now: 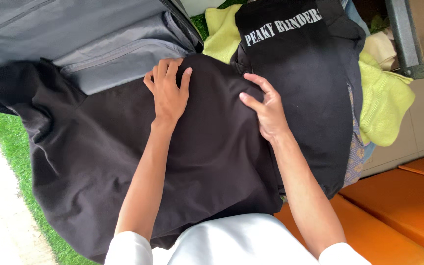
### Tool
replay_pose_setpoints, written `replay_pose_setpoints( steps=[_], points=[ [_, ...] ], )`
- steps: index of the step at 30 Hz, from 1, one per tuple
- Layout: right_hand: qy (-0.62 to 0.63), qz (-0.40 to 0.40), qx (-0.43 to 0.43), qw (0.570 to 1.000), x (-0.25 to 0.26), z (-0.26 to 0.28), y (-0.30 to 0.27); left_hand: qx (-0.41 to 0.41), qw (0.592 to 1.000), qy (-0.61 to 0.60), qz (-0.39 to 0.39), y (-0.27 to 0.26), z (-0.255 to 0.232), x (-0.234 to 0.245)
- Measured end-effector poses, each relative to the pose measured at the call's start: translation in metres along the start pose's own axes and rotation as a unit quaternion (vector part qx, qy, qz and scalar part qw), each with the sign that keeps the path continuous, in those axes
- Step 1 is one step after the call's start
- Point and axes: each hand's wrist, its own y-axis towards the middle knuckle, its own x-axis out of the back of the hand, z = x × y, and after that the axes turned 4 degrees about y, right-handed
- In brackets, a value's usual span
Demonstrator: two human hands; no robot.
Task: The person packs a suitcase by organizing folded clothes and folding a black garment to fit into the luggage.
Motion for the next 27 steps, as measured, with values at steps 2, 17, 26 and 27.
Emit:
replay_pose_setpoints(
  steps=[2, 17, 26, 27],
  points=[
    [-0.107, -0.035, 0.070, 0.991, -0.005, 0.003, 0.004, 0.006, 1.000, -0.009, -0.010, -0.002, 0.002, 0.001],
    [-0.281, -0.076, 0.208, 0.934, 0.039, 0.029, 0.005, -0.126, 0.986, 0.023, -0.106, 0.029, -0.049, -0.019],
    [-0.422, -0.147, 0.198, 0.873, 0.063, -0.012, -0.124, -0.108, 0.968, -0.172, 0.147, -0.075, -0.139, 0.026],
    [-0.414, -0.159, 0.164, 0.881, 0.065, -0.023, -0.139, -0.122, 0.962, -0.185, 0.160, -0.096, -0.149, 0.026]
  ],
)
